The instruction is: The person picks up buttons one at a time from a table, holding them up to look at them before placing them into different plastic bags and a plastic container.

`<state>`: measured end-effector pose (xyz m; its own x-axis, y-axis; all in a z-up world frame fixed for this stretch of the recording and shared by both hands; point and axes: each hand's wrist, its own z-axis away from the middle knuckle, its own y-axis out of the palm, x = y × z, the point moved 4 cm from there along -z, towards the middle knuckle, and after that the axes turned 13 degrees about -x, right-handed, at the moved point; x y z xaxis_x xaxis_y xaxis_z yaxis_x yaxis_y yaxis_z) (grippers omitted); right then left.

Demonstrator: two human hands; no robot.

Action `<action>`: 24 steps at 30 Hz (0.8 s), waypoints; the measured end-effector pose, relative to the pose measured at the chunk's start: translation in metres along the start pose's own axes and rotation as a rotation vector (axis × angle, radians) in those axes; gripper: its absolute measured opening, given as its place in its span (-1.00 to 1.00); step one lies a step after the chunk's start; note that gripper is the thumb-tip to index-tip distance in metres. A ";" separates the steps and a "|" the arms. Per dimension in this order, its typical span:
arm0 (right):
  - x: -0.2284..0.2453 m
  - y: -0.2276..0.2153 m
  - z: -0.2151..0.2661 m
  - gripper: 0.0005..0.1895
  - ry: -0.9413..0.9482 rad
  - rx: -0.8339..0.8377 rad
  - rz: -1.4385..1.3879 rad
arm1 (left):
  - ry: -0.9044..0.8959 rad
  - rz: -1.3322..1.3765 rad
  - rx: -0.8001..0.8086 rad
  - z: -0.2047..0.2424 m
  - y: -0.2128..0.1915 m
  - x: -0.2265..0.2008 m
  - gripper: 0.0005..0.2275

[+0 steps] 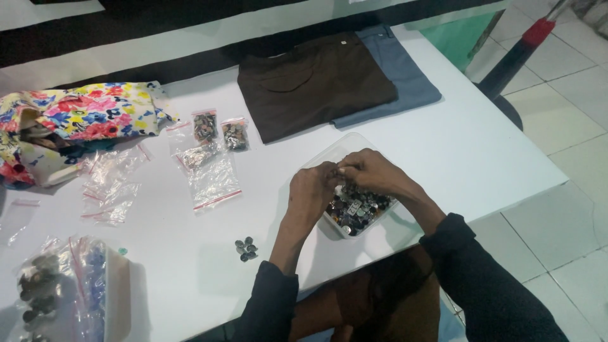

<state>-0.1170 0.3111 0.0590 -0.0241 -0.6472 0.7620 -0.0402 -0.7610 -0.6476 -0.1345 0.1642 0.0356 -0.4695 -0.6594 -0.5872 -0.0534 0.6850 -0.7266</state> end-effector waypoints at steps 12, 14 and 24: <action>-0.016 0.018 -0.017 -0.72 -0.115 -0.003 0.620 | -0.022 0.062 -0.126 0.003 0.008 0.010 -0.83; -0.015 0.027 -0.015 -0.71 -0.087 -0.022 0.624 | -0.020 0.042 -0.136 0.002 0.015 0.016 -0.83; -0.055 0.071 -0.033 -0.90 -0.600 -0.001 1.057 | 0.048 -0.081 -0.180 0.002 0.027 0.024 -0.90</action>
<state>-0.1514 0.2939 -0.0289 0.4207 -0.8671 -0.2666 -0.2810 0.1549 -0.9471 -0.1454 0.1658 0.0011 -0.4982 -0.7018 -0.5091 -0.2470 0.6777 -0.6926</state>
